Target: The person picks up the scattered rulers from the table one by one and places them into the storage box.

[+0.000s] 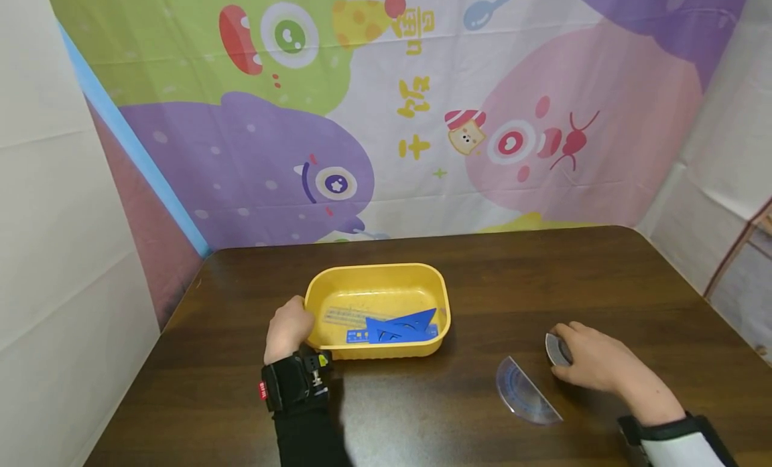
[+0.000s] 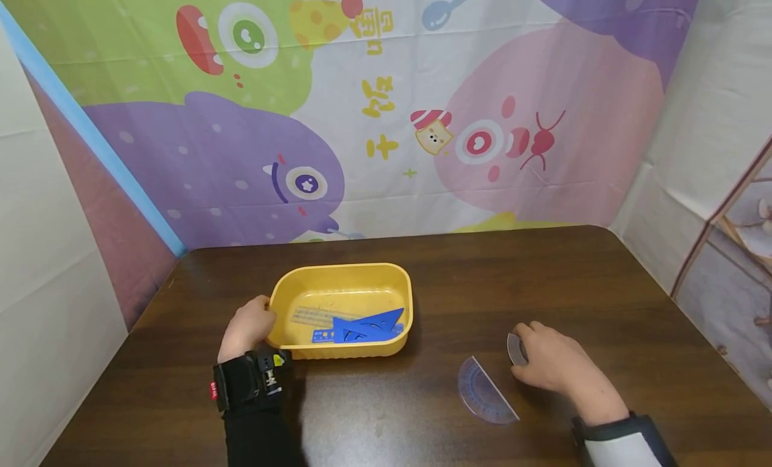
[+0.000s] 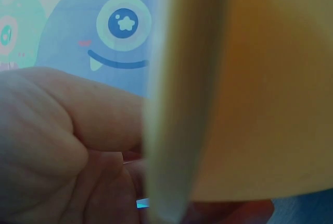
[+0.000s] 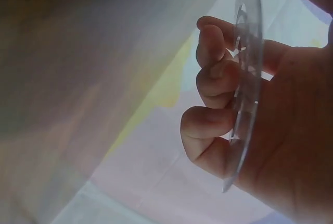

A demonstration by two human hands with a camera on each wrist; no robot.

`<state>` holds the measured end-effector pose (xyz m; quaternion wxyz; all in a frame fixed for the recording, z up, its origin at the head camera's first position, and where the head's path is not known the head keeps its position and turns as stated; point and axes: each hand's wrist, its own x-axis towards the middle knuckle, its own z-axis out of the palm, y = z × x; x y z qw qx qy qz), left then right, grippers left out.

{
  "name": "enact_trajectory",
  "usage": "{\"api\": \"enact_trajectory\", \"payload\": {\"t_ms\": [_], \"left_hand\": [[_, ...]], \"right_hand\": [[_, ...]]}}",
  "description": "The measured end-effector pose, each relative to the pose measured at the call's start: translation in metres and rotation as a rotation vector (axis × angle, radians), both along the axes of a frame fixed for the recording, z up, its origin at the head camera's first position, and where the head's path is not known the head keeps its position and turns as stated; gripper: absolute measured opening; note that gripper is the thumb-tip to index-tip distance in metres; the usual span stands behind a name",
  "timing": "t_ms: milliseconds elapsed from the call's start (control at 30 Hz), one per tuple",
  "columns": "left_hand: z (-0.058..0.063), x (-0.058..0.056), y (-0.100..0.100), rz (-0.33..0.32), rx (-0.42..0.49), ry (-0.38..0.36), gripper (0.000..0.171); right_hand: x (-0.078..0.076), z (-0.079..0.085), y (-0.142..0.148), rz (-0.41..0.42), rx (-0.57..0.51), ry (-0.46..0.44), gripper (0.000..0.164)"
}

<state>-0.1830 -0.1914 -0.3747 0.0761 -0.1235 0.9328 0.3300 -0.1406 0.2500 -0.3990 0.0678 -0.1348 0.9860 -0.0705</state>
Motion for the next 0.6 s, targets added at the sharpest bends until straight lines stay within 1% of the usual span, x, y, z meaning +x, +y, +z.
{"api": "enact_trajectory", "payload": {"t_ms": [133,367,600], "left_hand": [[0.000,0.000,0.000,-0.002,0.000,0.000,0.026],[0.001,0.001,-0.001,0.001,0.013,-0.012,0.026],[0.002,0.001,0.000,0.007,0.030,-0.019,0.026]], "right_hand": [[-0.005,0.008,-0.014,0.029,-0.005,0.045,0.059],[-0.014,0.021,-0.043,0.087,-0.022,0.108,0.066],[-0.022,0.034,-0.074,0.167,-0.039,0.183,0.060]]}}
